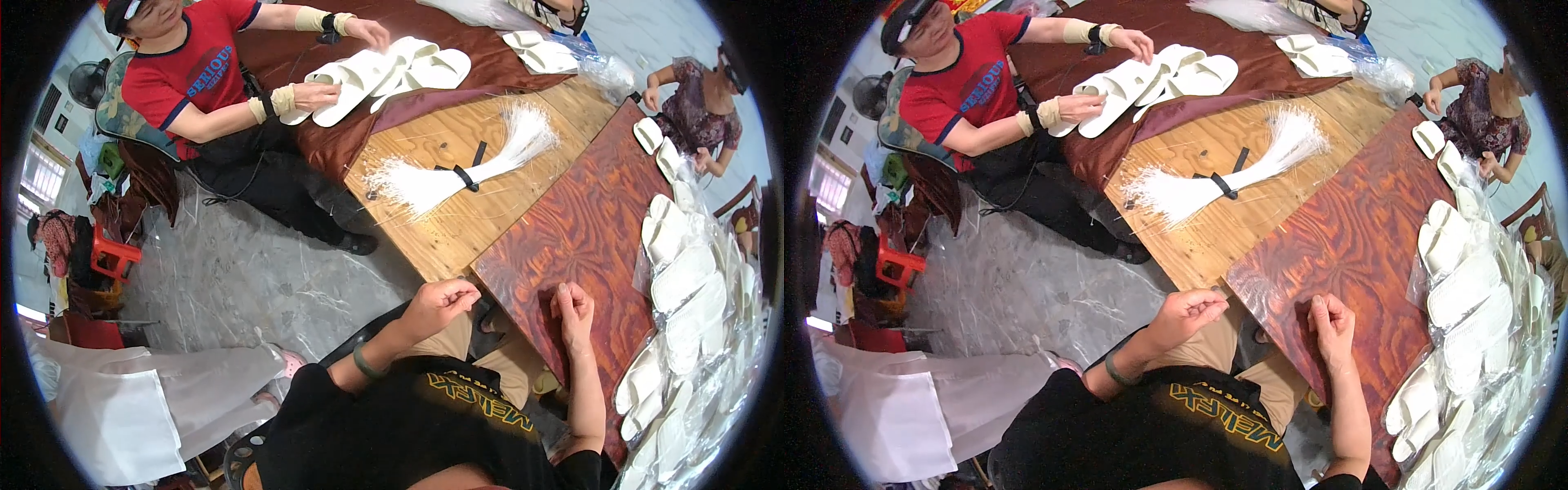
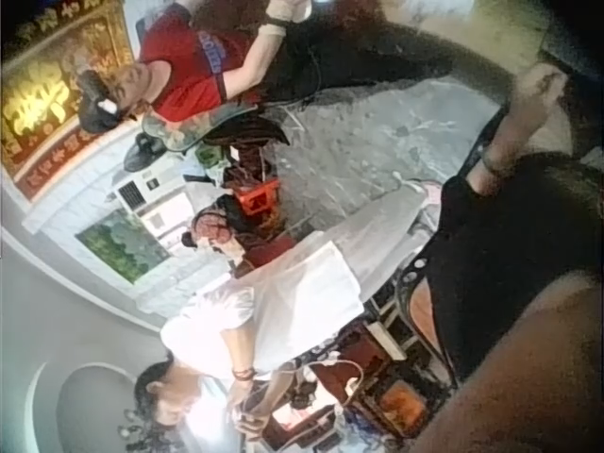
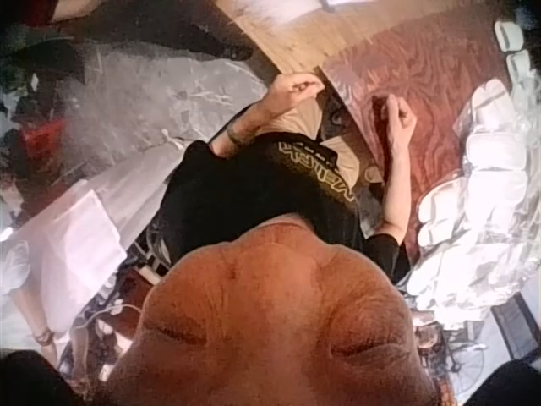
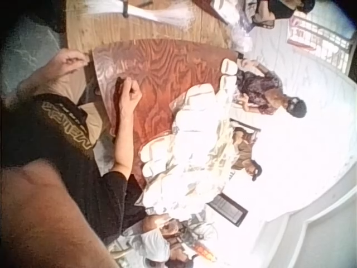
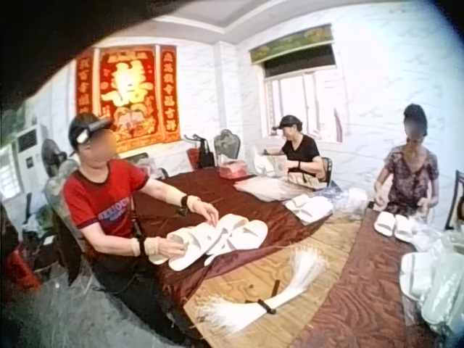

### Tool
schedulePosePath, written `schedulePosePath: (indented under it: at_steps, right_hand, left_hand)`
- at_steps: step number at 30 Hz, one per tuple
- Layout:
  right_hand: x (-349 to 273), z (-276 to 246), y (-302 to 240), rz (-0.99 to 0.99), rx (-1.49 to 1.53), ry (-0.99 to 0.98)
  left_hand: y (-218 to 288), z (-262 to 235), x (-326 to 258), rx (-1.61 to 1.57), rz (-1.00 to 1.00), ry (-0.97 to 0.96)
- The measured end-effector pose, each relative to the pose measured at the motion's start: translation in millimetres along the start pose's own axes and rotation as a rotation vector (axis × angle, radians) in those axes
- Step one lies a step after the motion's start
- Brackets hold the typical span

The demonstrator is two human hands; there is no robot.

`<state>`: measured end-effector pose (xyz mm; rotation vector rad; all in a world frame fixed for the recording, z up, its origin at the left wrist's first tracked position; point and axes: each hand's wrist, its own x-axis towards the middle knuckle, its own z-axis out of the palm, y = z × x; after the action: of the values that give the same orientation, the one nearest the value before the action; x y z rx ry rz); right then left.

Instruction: Manually attaching the upper straps to the soles of white and pink plastic slippers and preparing them for packaging.

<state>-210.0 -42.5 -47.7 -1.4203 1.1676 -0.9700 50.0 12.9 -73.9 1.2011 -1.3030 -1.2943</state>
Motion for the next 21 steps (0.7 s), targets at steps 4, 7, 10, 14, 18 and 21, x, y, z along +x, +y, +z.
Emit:
schedulePosePath:
  at_steps: [4, 7, 10, 14, 18, 21]
  right_hand:
    - [0, 1, -1, -0.002, 0.008, -0.009]
    - [1, -1, 4, -0.014, 0.001, -0.002]
    - [1, 1, 2, -0.016, -0.002, 0.01]
    - [1, 1, 1, 0.01, 0.025, 0.007]
    - [1, -1, 3, -0.015, -0.016, -0.009]
    - [0, -1, 5, -0.014, -0.029, -0.009]
  left_hand:
    - [-3, -1, 1, -0.014, 0.033, 0.012]
    - [-6, -1, 1, -0.006, 0.039, 0.003]
    - [-10, 2, 1, 0.0, 0.079, 0.034]
    - [-10, 2, 2, 0.005, 0.122, 0.074]
    - [-9, 1, 2, 0.008, 0.104, 0.072]
    - [-7, 1, 2, 0.0, 0.087, 0.06]
